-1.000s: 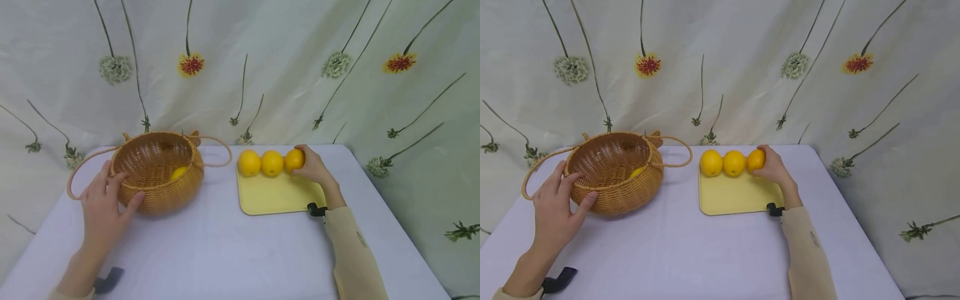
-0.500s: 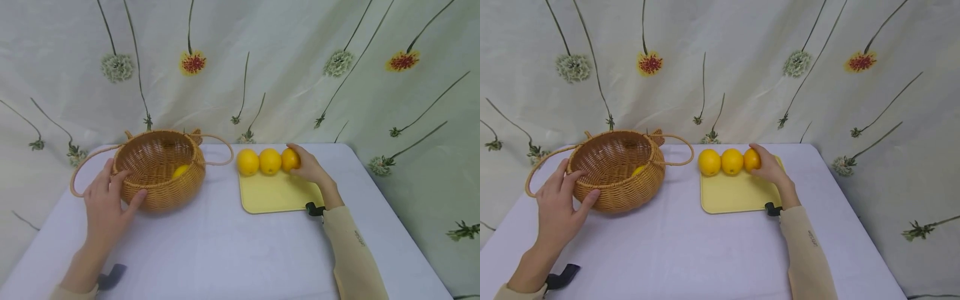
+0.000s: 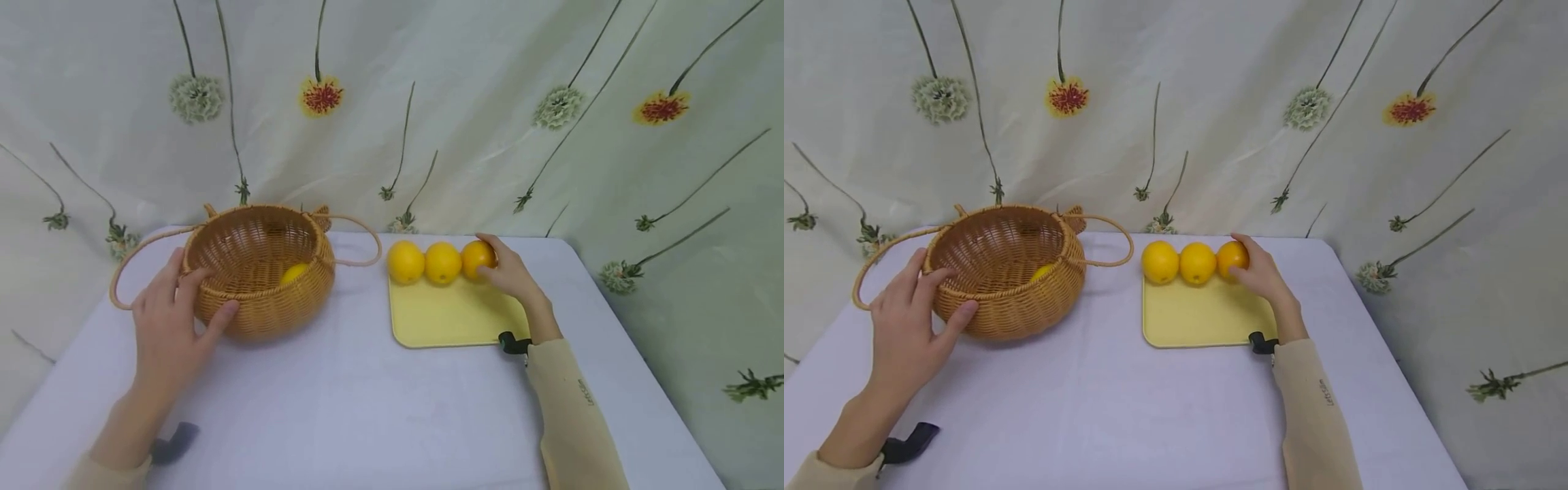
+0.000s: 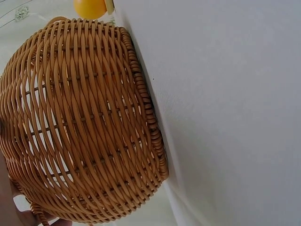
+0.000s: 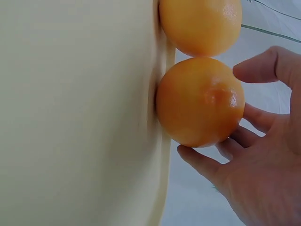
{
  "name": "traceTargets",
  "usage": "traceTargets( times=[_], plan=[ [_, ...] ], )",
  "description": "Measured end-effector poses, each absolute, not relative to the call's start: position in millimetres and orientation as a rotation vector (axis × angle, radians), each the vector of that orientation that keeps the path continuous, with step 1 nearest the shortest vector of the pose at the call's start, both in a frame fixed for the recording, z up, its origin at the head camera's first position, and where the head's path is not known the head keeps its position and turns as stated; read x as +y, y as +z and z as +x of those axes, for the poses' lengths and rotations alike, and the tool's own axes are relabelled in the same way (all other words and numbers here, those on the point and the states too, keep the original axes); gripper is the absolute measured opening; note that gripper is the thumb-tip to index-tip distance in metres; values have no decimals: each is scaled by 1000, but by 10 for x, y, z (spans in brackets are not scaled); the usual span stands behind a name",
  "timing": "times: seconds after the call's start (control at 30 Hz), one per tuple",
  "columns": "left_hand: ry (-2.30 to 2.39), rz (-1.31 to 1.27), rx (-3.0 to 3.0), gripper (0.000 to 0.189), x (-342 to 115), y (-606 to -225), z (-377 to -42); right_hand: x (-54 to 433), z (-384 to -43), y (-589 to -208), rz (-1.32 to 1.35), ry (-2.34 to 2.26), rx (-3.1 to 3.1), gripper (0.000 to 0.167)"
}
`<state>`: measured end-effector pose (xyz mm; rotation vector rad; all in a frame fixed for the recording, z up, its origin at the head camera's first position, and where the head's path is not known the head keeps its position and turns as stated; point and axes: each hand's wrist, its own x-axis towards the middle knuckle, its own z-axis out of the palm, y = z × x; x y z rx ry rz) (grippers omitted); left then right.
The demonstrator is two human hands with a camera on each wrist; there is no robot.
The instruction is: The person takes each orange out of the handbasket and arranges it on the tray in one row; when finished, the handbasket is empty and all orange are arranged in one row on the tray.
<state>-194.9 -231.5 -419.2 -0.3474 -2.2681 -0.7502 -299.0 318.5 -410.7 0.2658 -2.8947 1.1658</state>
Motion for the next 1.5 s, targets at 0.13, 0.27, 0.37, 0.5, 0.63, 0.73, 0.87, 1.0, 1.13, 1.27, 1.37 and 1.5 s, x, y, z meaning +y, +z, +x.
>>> traceTargets(
  times=[0.13,0.27,0.37,0.5,0.63,0.73,0.87,1.0,1.13,1.27,1.37,1.5],
  plan=[
    [-749,-350,-2274,78,-2316,-4173,-1979,3221,-2993,-4108,200,1222,-2843,60],
    [-756,-347,-2281,78,-2321,-4191,-1985,3253,-3005,-4125,169,1247,-2824,54],
    [-752,-348,-2281,84,-2325,-4204,-1985,3263,-3004,-4143,153,1242,-2822,52],
    [-743,-350,-2268,91,-2324,-4213,-1991,3260,-2979,-4124,136,1231,-2827,52],
    [-741,-347,-2253,92,-2325,-4219,-1998,3264,-2986,-4093,142,1225,-2825,53],
    [-740,-347,-2244,92,-2328,-4214,-2010,3275,-3005,-4093,142,1217,-2810,55],
    [-740,-348,-2250,92,-2336,-4205,-2030,3287,-3021,-4099,124,1192,-2794,57],
    [-748,-345,-2272,92,-2339,-4221,-2034,3288,-2999,-4101,121,1148,-2798,56],
    [-756,-351,-2287,90,-2315,-4237,-2049,3303,-2955,-4074,118,1068,-2813,54],
    [-754,-364,-2292,87,-2290,-4222,-2060,3315,-2928,-4047,113,1026,-2806,52],
    [-756,-354,-2295,84,-2299,-4193,-2048,3298,-2935,-4030,122,1019,-2782,51],
    [-766,-331,-2299,84,-2336,-4189,-2020,3254,-2969,-4015,150,1023,-2752,50]
  ],
)
